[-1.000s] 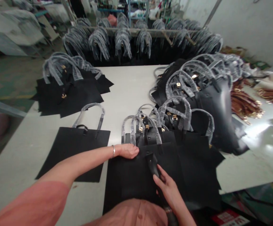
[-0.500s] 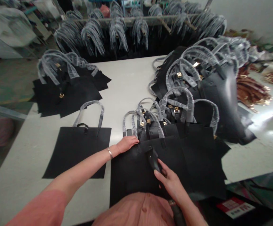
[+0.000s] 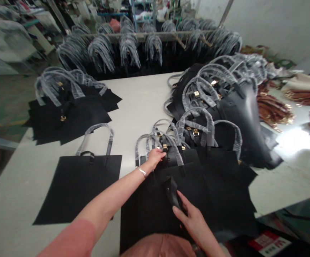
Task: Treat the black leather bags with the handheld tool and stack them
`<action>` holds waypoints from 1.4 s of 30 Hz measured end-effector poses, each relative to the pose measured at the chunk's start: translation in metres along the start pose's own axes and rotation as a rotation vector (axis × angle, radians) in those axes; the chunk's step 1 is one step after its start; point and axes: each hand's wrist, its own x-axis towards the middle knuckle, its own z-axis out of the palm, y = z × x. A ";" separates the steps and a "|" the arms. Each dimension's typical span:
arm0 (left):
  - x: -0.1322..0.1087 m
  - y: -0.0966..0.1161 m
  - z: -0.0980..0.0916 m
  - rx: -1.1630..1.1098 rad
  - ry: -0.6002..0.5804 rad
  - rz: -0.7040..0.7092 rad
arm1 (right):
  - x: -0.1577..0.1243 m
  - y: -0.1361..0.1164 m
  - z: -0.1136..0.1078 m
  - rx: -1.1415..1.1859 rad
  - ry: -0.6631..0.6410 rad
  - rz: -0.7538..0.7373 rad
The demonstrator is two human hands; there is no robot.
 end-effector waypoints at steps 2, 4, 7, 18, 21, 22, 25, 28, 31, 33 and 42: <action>-0.004 0.006 0.004 -0.108 -0.043 -0.042 | -0.004 -0.008 -0.005 0.022 0.007 -0.012; -0.015 0.010 0.002 -0.197 -0.101 -0.046 | -0.010 -0.021 -0.012 0.060 0.036 -0.031; -0.035 0.018 -0.003 -0.281 -0.188 -0.002 | -0.018 -0.045 -0.023 0.110 0.088 -0.082; -0.083 0.031 -0.008 -0.217 -0.424 0.309 | -0.030 -0.069 -0.032 0.145 0.054 -0.140; -0.089 0.031 -0.006 -0.201 -0.425 0.338 | -0.035 -0.063 -0.032 0.135 0.031 -0.111; -0.091 0.032 -0.005 -0.193 -0.417 0.341 | -0.037 -0.062 -0.032 0.138 0.043 -0.118; -0.101 0.028 -0.002 -0.136 -0.287 0.360 | -0.041 -0.061 -0.035 0.164 0.144 -0.193; -0.120 0.014 0.005 -0.071 -0.089 0.378 | -0.048 -0.058 -0.044 0.180 0.212 -0.229; -0.145 -0.009 0.016 -0.237 -0.150 0.201 | -0.056 -0.046 -0.053 0.144 0.206 -0.206; -0.159 -0.024 0.025 -0.470 -0.297 -0.023 | -0.059 -0.035 -0.057 0.120 0.186 -0.183; -0.178 -0.039 0.039 -0.717 -0.155 -0.128 | -0.061 -0.006 -0.045 0.070 0.062 -0.102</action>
